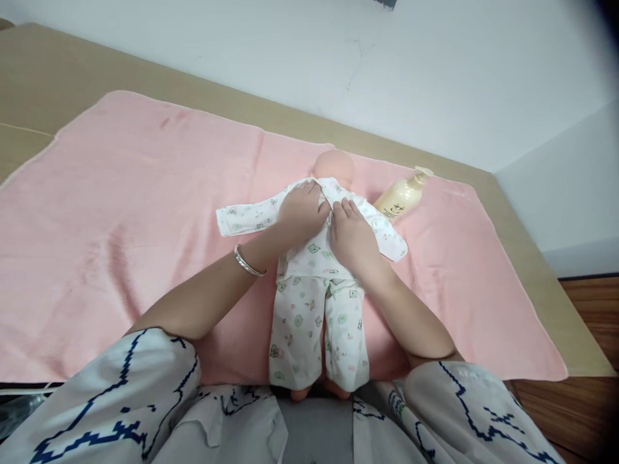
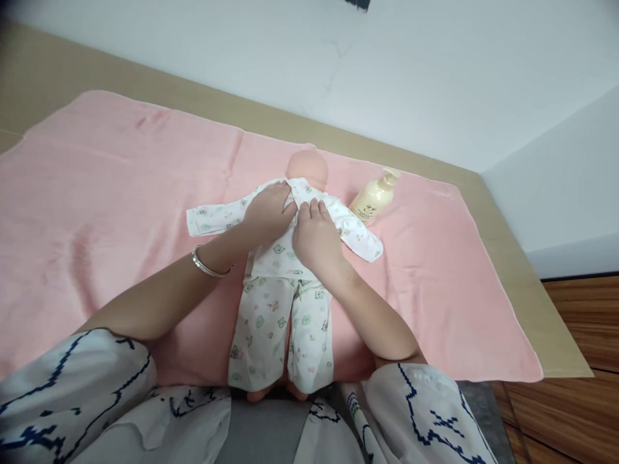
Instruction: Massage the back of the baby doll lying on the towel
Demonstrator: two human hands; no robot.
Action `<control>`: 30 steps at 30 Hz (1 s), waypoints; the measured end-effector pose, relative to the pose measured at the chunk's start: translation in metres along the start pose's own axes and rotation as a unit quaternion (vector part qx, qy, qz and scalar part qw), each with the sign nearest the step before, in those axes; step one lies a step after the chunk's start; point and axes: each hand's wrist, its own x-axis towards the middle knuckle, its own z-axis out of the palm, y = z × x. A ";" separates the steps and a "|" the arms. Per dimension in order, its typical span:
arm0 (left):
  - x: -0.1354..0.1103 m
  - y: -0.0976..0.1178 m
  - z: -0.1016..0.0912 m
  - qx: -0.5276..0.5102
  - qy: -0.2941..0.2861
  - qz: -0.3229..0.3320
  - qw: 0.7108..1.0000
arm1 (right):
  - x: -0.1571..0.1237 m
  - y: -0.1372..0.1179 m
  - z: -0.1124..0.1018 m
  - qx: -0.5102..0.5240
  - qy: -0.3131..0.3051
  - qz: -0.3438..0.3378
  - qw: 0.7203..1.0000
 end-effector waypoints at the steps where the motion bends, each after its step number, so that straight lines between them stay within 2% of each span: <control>1: -0.002 0.002 0.001 -0.001 0.014 -0.006 1.000 | 0.003 0.005 -0.001 0.013 -0.002 -0.001 1.000; 4: -0.015 0.019 -0.001 0.032 0.033 -0.009 0.999 | 0.018 0.029 -0.002 0.059 -0.005 -0.003 0.998; 7: -0.029 0.036 -0.008 0.083 0.002 0.017 0.996 | 0.032 0.052 0.001 0.093 -0.002 -0.016 0.996; 9: -0.032 0.041 -0.013 0.098 -0.022 0.038 0.994 | 0.036 0.059 0.004 0.101 -0.003 -0.020 0.995; 12: -0.023 0.031 -0.013 0.072 -0.042 0.035 0.996 | 0.033 0.052 0.005 0.075 -0.006 -0.004 0.997; 16: -0.004 0.008 -0.007 0.040 -0.043 -0.018 0.998 | 0.016 0.024 0.004 0.037 0.000 0.022 0.999; 18: 0.000 0.005 -0.006 0.038 -0.058 -0.030 0.997 | 0.008 0.011 0.004 0.020 0.017 0.027 0.999; 20: -0.004 0.011 -0.008 0.049 -0.066 -0.044 0.996 | 0.004 0.005 0.003 0.007 0.029 0.027 0.999; 23: -0.017 0.029 -0.017 0.086 -0.068 -0.056 0.992 | 0.009 0.014 0.001 0.034 0.016 0.013 0.999; 26: -0.028 0.040 -0.022 0.112 -0.070 -0.012 0.991 | 0.023 0.035 0.002 0.087 -0.003 0.010 0.996; 30: -0.025 0.032 -0.017 0.080 -0.039 0.041 0.995 | 0.031 0.047 0.007 0.099 0.002 0.027 0.995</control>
